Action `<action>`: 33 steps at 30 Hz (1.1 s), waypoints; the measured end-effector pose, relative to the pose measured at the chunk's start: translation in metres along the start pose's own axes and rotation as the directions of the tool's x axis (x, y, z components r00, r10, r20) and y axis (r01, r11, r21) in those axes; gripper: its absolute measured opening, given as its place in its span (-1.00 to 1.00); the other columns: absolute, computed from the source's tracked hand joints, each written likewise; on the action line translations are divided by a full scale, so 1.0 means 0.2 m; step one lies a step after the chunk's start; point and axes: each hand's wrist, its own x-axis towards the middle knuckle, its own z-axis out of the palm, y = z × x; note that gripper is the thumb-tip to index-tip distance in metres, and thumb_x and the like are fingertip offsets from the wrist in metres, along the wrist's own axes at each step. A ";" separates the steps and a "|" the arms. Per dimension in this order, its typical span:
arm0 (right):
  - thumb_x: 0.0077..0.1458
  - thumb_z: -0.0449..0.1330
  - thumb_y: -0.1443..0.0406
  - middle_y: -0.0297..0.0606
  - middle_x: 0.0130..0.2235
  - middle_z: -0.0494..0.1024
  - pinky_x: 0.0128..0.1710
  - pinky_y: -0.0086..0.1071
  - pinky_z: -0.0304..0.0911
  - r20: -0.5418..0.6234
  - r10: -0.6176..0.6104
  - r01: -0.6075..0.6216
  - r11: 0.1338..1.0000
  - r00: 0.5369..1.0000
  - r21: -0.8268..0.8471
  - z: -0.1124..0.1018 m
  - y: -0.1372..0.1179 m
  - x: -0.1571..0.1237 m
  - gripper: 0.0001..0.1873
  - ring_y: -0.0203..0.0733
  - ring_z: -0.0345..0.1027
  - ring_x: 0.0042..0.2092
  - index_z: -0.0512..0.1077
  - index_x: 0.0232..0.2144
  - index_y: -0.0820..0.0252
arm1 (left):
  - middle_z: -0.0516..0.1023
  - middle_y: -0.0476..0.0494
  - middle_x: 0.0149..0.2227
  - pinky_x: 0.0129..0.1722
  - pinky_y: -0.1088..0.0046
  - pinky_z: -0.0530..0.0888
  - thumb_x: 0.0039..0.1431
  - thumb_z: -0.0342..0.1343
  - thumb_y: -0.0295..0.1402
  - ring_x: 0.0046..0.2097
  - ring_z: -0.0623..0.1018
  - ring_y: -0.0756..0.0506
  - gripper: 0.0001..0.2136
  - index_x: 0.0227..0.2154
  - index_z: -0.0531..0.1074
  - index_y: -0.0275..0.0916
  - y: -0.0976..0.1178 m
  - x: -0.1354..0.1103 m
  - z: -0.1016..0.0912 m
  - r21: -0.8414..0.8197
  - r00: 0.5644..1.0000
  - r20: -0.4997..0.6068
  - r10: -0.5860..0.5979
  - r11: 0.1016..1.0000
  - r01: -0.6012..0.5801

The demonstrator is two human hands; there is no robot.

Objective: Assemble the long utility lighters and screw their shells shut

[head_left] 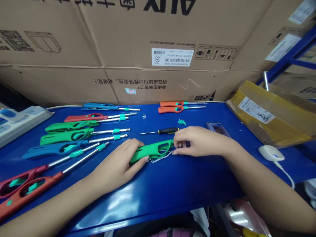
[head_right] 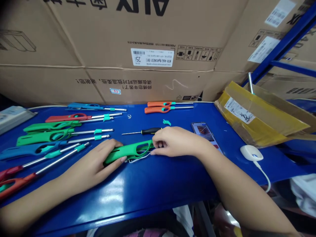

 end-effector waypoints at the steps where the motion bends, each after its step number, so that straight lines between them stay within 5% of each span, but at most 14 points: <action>1: 0.33 0.31 0.10 -0.38 -0.33 0.60 -0.33 -0.39 0.26 -0.044 0.035 -0.036 0.999 0.998 -0.022 0.00 0.02 0.00 -0.73 -0.25 0.47 -0.31 0.52 -0.37 0.10 | 0.62 -0.18 -0.12 -0.12 0.18 0.54 0.38 0.05 0.02 -0.10 0.61 -0.28 -0.72 -0.13 0.47 -0.05 -0.01 0.01 0.00 -0.011 1.000 -0.001 0.012 1.000 -0.012; 4: 0.45 0.09 0.10 -0.15 -0.08 0.63 -0.15 -0.26 0.36 -0.279 0.195 -0.237 0.963 0.940 -0.127 0.00 0.10 0.01 -0.69 -0.09 0.52 -0.14 0.55 -0.14 0.14 | 0.62 -0.16 -0.10 -0.08 0.19 0.56 0.42 0.02 0.01 -0.09 0.61 -0.26 -0.71 -0.11 0.50 -0.05 -0.03 0.02 -0.01 -0.049 0.999 -0.035 0.031 0.998 -0.032; 7: 0.40 0.05 0.23 0.01 0.31 0.44 -0.19 -0.17 0.40 -0.341 0.297 -0.376 0.906 0.892 -0.193 0.03 0.18 0.02 -0.59 0.07 0.53 -0.03 0.46 0.20 0.16 | 0.62 -0.17 -0.11 -0.06 0.21 0.58 0.47 -0.02 -0.04 -0.09 0.61 -0.23 -0.69 -0.11 0.55 -0.06 -0.04 0.03 -0.02 -0.041 0.994 -0.081 0.074 0.996 -0.078; 15: 0.33 0.10 0.33 -0.06 0.00 0.68 -0.24 -0.21 0.37 -0.343 0.356 -0.446 0.864 0.869 -0.235 0.04 0.16 0.03 -0.73 0.05 0.58 -0.12 0.54 0.00 0.18 | 0.58 -0.16 -0.09 -0.03 0.33 0.55 0.54 -0.07 -0.27 -0.07 0.61 -0.12 -0.69 0.03 0.55 -0.24 -0.10 0.03 -0.01 0.005 0.981 -0.126 0.150 0.989 -0.150; 19: 0.40 0.13 0.23 -0.17 -0.02 0.69 -0.13 -0.25 0.41 -0.335 0.182 -0.241 0.960 0.924 -0.144 0.03 0.06 0.03 -0.72 -0.08 0.59 -0.13 0.51 0.05 0.15 | 0.55 -0.17 -0.06 0.04 0.28 0.49 0.51 -0.01 -0.32 0.00 0.55 -0.14 -0.77 -0.04 0.55 -0.24 -0.07 0.03 -0.02 0.038 0.963 -0.185 0.193 0.981 -0.190; 21: 0.43 0.11 0.24 -0.21 0.02 0.68 -0.04 -0.24 0.41 -0.241 0.023 -0.052 0.992 0.970 -0.115 0.05 0.02 0.02 -0.74 -0.07 0.58 -0.02 0.53 0.04 0.13 | 0.55 -0.13 -0.12 -0.02 0.27 0.48 0.48 0.07 -0.32 -0.06 0.53 -0.14 -0.83 -0.14 0.55 -0.22 -0.05 0.01 -0.03 0.081 0.954 -0.179 0.240 0.970 -0.229; 23: 0.44 0.08 0.30 -0.21 0.04 0.65 -0.12 -0.25 0.40 -0.134 -0.023 0.000 0.985 0.991 -0.170 0.08 -0.02 0.02 -0.73 -0.06 0.58 -0.03 0.53 0.06 0.13 | 0.55 -0.10 -0.16 -0.08 0.26 0.46 0.44 0.14 -0.29 -0.13 0.51 -0.14 -0.87 -0.17 0.55 -0.19 -0.03 0.00 -0.03 0.111 0.954 -0.124 0.274 0.959 -0.261; 27: 0.44 0.07 0.32 -0.11 0.04 0.59 -0.30 -0.25 0.33 -0.154 -0.024 -0.025 0.953 0.988 -0.303 0.13 -0.06 0.03 -0.71 -0.05 0.57 -0.16 0.52 0.07 0.21 | 0.56 -0.10 -0.15 -0.11 0.26 0.48 0.42 0.19 -0.27 -0.13 0.53 -0.16 -0.86 -0.08 0.52 -0.19 -0.02 -0.02 -0.02 0.151 0.960 -0.035 0.277 0.951 -0.268; 33: 0.41 0.20 0.19 -0.12 -0.03 0.54 -0.17 -0.22 0.34 -0.154 -0.198 0.162 0.962 0.968 -0.219 0.16 -0.14 0.06 -0.78 -0.02 0.48 -0.06 0.55 -0.12 0.23 | 0.56 -0.11 -0.18 -0.17 0.28 0.50 0.45 0.16 -0.30 -0.15 0.55 -0.18 -0.89 -0.11 0.47 -0.22 -0.03 -0.03 0.00 0.161 0.961 0.002 0.277 0.948 -0.273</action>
